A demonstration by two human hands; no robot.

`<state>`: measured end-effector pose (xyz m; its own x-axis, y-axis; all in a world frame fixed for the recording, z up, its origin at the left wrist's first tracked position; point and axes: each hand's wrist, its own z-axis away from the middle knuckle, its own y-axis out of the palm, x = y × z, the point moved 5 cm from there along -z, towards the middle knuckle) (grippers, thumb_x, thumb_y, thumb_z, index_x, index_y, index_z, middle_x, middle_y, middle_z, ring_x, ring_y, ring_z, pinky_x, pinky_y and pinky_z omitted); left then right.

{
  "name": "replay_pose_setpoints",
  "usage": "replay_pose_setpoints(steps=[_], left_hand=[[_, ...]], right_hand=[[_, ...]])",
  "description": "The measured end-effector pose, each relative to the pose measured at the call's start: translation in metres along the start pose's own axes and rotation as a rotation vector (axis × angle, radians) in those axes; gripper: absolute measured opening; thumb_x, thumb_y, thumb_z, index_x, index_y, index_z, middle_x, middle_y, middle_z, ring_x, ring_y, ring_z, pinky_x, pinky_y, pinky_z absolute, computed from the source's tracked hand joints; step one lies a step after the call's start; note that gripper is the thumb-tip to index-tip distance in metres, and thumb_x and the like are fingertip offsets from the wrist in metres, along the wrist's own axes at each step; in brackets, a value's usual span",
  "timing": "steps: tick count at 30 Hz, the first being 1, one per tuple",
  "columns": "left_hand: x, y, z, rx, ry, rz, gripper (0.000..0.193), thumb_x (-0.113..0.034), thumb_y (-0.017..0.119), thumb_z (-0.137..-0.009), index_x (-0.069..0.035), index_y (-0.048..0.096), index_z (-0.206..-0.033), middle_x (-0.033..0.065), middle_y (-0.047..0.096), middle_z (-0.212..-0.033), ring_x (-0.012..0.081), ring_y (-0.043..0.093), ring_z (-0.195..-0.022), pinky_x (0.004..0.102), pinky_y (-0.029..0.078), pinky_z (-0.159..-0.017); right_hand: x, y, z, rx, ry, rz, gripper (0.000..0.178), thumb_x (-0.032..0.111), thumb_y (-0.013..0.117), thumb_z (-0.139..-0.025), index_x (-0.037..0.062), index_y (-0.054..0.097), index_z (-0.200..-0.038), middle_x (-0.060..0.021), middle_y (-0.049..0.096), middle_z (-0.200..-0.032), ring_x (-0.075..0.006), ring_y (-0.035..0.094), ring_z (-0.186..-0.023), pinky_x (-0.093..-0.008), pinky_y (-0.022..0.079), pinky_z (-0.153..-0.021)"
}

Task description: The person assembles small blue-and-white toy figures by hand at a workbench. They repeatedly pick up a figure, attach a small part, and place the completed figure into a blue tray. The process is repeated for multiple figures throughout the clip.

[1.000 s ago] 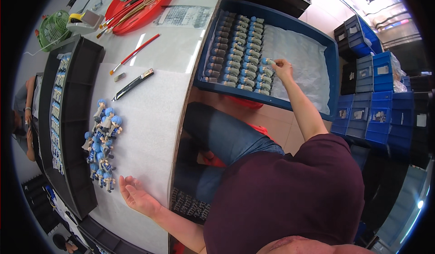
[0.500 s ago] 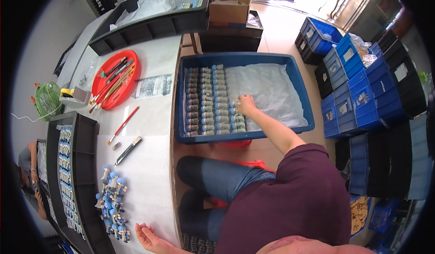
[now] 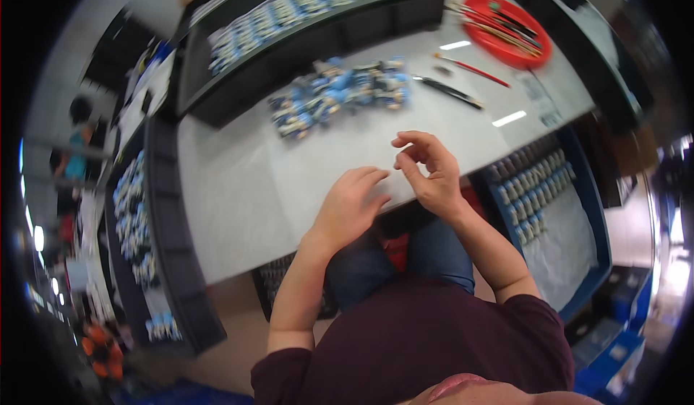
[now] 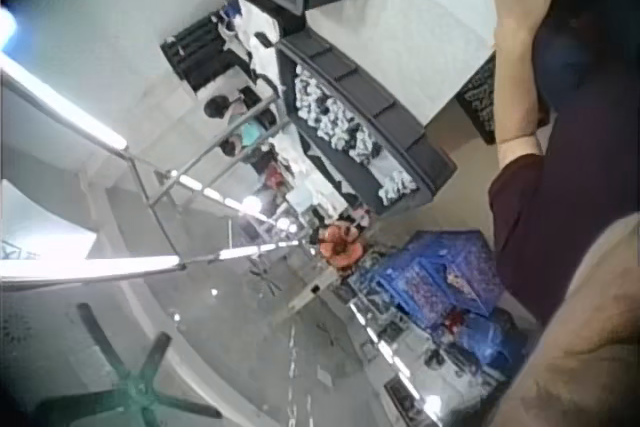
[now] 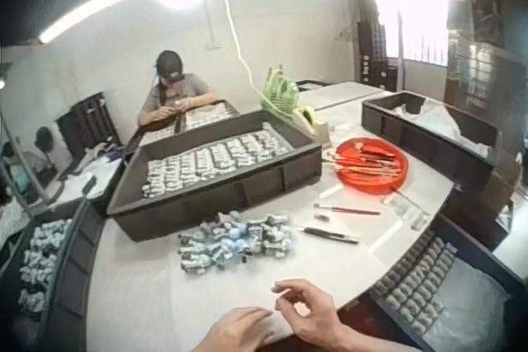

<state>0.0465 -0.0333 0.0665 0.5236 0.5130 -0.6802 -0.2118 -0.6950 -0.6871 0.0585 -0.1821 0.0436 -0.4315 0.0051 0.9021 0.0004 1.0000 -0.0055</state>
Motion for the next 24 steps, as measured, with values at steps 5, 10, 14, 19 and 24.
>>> replay_pose_setpoints(steps=[5, 10, 14, 19, 24], left_hand=[[0.046, -0.044, 0.001, -0.194, 0.015, -0.195, 0.031, -0.008, 0.066, -0.073, -0.003, 0.059, -0.103, 0.0125, 0.059, -0.103, 0.0296, 0.054, -0.097, 0.0374, 0.044, -0.083], [0.098, -0.073, -0.025, -0.360, -0.098, -0.635, 0.034, -0.008, 0.067, -0.070, -0.005, 0.058, -0.103, 0.0093, 0.058, -0.098, 0.0270, 0.052, -0.096, 0.0387, 0.042, -0.081], [0.103, -0.068, -0.028, -0.349, -0.154, -0.656, 0.036, -0.013, 0.070, -0.068, -0.005, 0.059, -0.102, 0.0077, 0.057, -0.093, 0.0268, 0.052, -0.096, 0.0387, 0.041, -0.076], [0.084, -0.053, -0.008, -0.244, -0.239, -0.445, 0.038, -0.018, 0.070, -0.069, -0.005, 0.059, -0.103, 0.0093, 0.057, -0.094, 0.0280, 0.052, -0.095, 0.0399, 0.041, -0.078], [0.078, -0.066, -0.034, -0.376, -0.102, -0.424, 0.040, -0.017, 0.068, -0.072, -0.003, 0.057, -0.107, 0.0132, 0.057, -0.097, 0.0308, 0.055, -0.091, 0.0391, 0.042, -0.079]], right_hand=[[-0.034, 0.061, -0.010, 0.070, 0.291, -0.180, 0.028, -0.003, 0.054, -0.083, -0.0006, 0.052, -0.111, -0.0082, 0.058, -0.097, -0.0087, 0.056, -0.073, -0.0208, 0.047, -0.063], [-0.047, 0.064, -0.006, 0.144, 0.281, -0.098, 0.023, -0.002, 0.054, -0.083, -0.0016, 0.054, -0.107, -0.0060, 0.058, -0.090, -0.0078, 0.055, -0.071, -0.0203, 0.046, -0.062], [-0.048, 0.062, -0.007, 0.154, 0.250, -0.030, 0.020, -0.001, 0.054, -0.083, -0.0023, 0.056, -0.103, -0.0048, 0.059, -0.085, -0.0072, 0.055, -0.069, -0.0197, 0.046, -0.061], [-0.050, 0.060, -0.007, 0.110, 0.271, -0.074, 0.020, 0.000, 0.056, -0.082, -0.0023, 0.057, -0.103, -0.0038, 0.059, -0.082, -0.0064, 0.055, -0.067, -0.0197, 0.046, -0.060], [-0.048, 0.061, -0.006, 0.104, 0.278, -0.027, 0.020, 0.002, 0.058, -0.081, -0.0007, 0.059, -0.101, -0.0033, 0.060, -0.079, -0.0058, 0.055, -0.067, -0.0200, 0.045, -0.059]])
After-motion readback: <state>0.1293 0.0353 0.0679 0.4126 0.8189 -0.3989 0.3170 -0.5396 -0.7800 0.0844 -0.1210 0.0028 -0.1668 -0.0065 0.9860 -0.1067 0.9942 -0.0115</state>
